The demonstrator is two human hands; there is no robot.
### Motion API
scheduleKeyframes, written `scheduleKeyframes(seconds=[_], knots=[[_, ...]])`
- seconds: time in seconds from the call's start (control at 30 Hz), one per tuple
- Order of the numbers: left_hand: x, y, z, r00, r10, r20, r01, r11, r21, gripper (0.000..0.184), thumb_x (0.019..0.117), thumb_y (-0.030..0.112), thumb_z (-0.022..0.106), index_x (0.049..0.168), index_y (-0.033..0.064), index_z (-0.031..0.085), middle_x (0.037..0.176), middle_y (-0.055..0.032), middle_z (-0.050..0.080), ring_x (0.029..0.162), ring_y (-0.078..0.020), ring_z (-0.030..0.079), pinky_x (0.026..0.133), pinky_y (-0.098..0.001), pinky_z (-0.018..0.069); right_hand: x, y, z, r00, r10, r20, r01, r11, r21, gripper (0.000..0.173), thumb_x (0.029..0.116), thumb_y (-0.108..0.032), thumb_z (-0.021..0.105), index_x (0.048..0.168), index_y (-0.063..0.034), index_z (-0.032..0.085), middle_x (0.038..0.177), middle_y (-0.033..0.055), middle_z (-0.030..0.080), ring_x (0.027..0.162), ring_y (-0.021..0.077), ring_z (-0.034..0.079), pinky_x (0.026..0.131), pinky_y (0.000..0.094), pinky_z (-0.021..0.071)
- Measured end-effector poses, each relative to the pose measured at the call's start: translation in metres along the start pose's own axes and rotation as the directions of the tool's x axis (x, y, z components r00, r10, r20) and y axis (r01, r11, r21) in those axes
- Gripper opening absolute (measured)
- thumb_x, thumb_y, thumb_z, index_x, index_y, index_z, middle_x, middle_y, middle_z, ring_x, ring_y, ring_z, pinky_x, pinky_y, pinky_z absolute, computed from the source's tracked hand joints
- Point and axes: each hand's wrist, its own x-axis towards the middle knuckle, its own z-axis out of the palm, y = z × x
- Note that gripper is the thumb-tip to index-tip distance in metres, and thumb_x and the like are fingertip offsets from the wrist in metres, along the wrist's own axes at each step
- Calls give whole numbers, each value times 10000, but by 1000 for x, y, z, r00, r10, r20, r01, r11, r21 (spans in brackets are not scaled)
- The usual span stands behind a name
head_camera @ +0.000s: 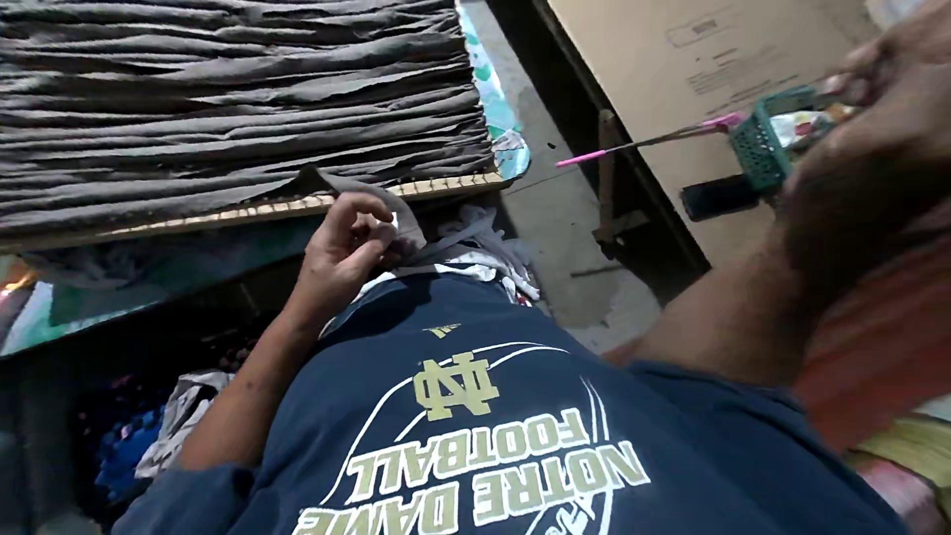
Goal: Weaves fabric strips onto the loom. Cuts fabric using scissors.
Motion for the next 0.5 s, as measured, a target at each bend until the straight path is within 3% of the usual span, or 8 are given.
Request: scheduleKeyframes(seconds=[0.1, 0.2, 0.37, 0.5], knots=[[-3, -1, -4, 994, -15, 104, -4, 983, 181, 227, 1010, 98, 527, 1175, 65, 680, 1056, 25, 693, 849, -33, 660, 757, -222, 583, -5, 6, 8, 997, -59, -50, 60, 998, 25, 177, 1057, -105, 441, 1125, 16, 551, 948, -35, 591, 764, -1, 575, 694, 231, 540], [-3, -3, -3, 991, -48, 128, 11, 962, 273, 203, 998, 207, 596, 1118, 83, 702, 1006, 37, 691, 815, -11, 649, 735, -193, 569, -13, 16, 12, 994, -74, -81, 76, 997, 22, 200, 1048, -70, 447, 1105, 74, 572, 958, 12, 620, 775, 9, 580, 685, 229, 527], [-2, -10, -6, 985, -74, 153, 7, 918, 397, 252, 995, 285, 602, 1069, 65, 701, 987, 24, 672, 841, 40, 611, 754, -137, 519, -30, 29, 17, 997, 42, -64, -43, 999, -21, 214, 1042, -39, 441, 1096, 110, 585, 917, 86, 624, 691, 35, 554, 617, 211, 487], [-1, -16, -8, 975, -88, 202, -18, 883, 469, 305, 998, 303, 584, 1069, 27, 691, 977, -27, 654, 824, 29, 579, 730, -129, 484, -53, 49, 27, 982, 190, -14, -190, 980, -55, 217, 1041, -43, 446, 1122, 94, 594, 1011, 137, 651, 817, 87, 625, 732, 241, 536]])
